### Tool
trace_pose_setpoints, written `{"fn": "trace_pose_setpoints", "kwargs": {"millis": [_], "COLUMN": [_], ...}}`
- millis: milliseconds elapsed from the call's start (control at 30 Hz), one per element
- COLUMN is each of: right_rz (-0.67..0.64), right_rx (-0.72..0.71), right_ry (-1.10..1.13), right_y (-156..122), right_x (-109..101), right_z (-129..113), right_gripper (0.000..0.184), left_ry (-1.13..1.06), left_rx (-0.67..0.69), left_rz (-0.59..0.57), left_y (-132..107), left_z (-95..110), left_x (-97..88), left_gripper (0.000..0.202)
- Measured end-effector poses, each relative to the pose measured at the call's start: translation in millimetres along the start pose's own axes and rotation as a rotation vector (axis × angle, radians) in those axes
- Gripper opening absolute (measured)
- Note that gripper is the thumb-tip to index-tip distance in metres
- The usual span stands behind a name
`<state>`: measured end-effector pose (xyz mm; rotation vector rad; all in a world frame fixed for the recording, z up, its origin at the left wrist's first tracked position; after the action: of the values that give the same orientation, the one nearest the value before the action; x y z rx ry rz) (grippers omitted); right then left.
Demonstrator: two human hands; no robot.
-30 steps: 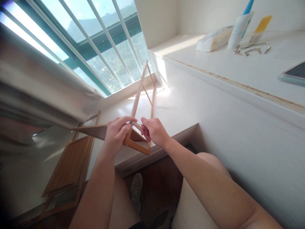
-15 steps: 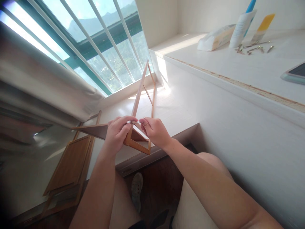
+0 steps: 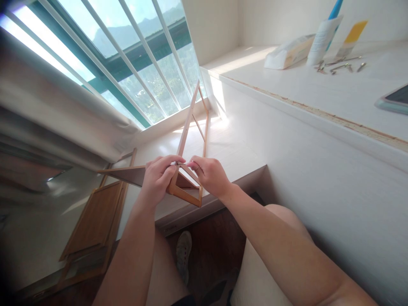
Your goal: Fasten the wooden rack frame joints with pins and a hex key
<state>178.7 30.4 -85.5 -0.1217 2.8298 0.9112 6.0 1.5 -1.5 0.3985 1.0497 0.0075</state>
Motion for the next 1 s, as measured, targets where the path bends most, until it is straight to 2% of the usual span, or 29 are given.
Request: {"fn": "trace_pose_setpoints", "kwargs": {"millis": [667, 1000], "right_rz": [0.028, -0.002], "right_rx": [-0.011, -0.035], "right_ry": [-0.021, -0.017], "right_y": [1.0, -1.1], "right_x": [2.1, 1.4], "right_z": [0.4, 3.7], "right_gripper": [0.049, 0.043], "left_ry": [0.003, 0.004], "left_rx": [-0.014, -0.015], "left_rz": [-0.01, -0.015], "left_y": [0.7, 0.2], "left_z": [-1.6, -1.2], "left_x": [1.4, 1.2], "left_gripper": [0.031, 0.031]}}
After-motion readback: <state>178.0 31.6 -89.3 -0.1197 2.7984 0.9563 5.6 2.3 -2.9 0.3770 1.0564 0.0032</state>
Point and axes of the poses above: each hand's wrist, its own y-axis towards the middle knuckle, its own x-axis out of the palm, z = x × y, the point moved 1 cm from there along y, towards the middle knuckle, and after that the axes turned 5 degrees about z, right-handed, at the moved point
